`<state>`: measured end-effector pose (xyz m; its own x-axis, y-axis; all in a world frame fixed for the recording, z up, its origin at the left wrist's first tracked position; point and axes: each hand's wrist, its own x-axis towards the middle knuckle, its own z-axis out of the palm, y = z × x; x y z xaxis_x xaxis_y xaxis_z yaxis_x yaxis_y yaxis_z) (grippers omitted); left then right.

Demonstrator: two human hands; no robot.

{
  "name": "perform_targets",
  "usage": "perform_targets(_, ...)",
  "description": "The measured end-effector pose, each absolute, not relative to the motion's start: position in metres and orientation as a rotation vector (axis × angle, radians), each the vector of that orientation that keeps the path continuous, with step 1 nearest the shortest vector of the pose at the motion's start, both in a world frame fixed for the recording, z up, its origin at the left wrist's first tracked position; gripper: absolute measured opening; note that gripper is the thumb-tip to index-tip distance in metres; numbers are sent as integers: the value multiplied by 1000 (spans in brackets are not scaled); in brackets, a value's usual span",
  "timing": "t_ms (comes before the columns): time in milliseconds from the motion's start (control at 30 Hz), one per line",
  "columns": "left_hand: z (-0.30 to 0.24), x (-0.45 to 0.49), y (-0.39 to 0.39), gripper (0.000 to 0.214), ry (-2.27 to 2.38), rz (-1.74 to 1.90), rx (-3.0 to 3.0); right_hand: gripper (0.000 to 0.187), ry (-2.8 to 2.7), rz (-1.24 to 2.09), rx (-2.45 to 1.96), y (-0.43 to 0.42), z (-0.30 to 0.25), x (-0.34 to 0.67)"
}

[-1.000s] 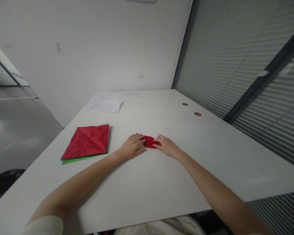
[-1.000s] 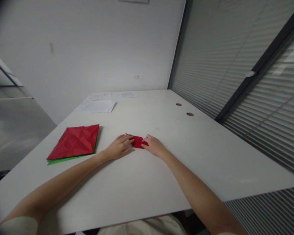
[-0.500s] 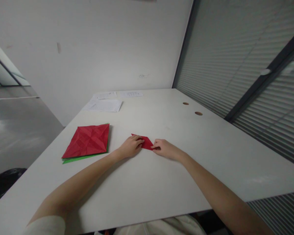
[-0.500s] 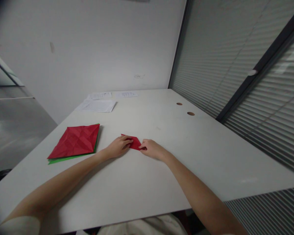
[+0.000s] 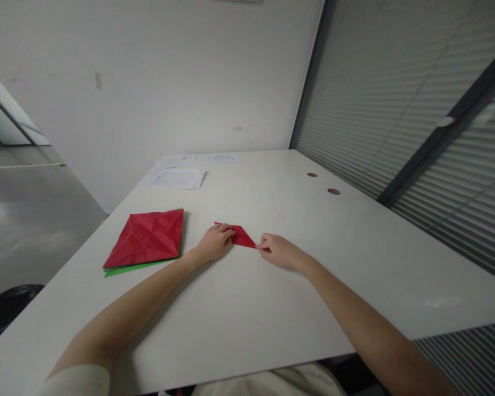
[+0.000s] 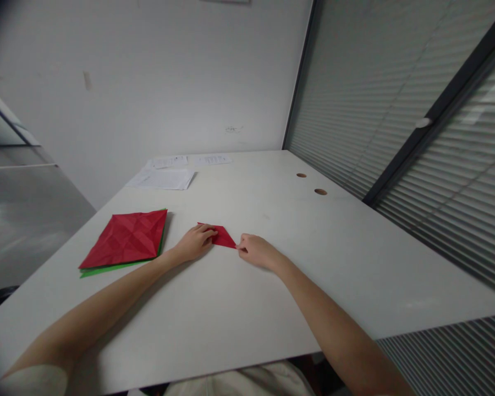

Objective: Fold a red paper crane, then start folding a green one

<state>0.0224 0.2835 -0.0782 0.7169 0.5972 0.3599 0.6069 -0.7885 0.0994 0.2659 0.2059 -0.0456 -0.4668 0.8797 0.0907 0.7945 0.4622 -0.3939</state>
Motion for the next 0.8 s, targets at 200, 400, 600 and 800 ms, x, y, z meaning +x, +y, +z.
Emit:
perform_targets(200,-79,22,284,31,-1022,-592,-2891,22,-2506,261,-1469,203,-36,266)
perform_targets(400,-79,18,286,35,-903,-653,-2993,23,-2337,139,-1471,207,-36,264)
perform_targets(600,-77,18,286,48,-474,-572,-3240,36,-2448,215,-1212,211,-47,262)
perform_targets(800,-74,27,275,29,-642,-541,-3251,30,-2530,273,-1175,210,-55,259)
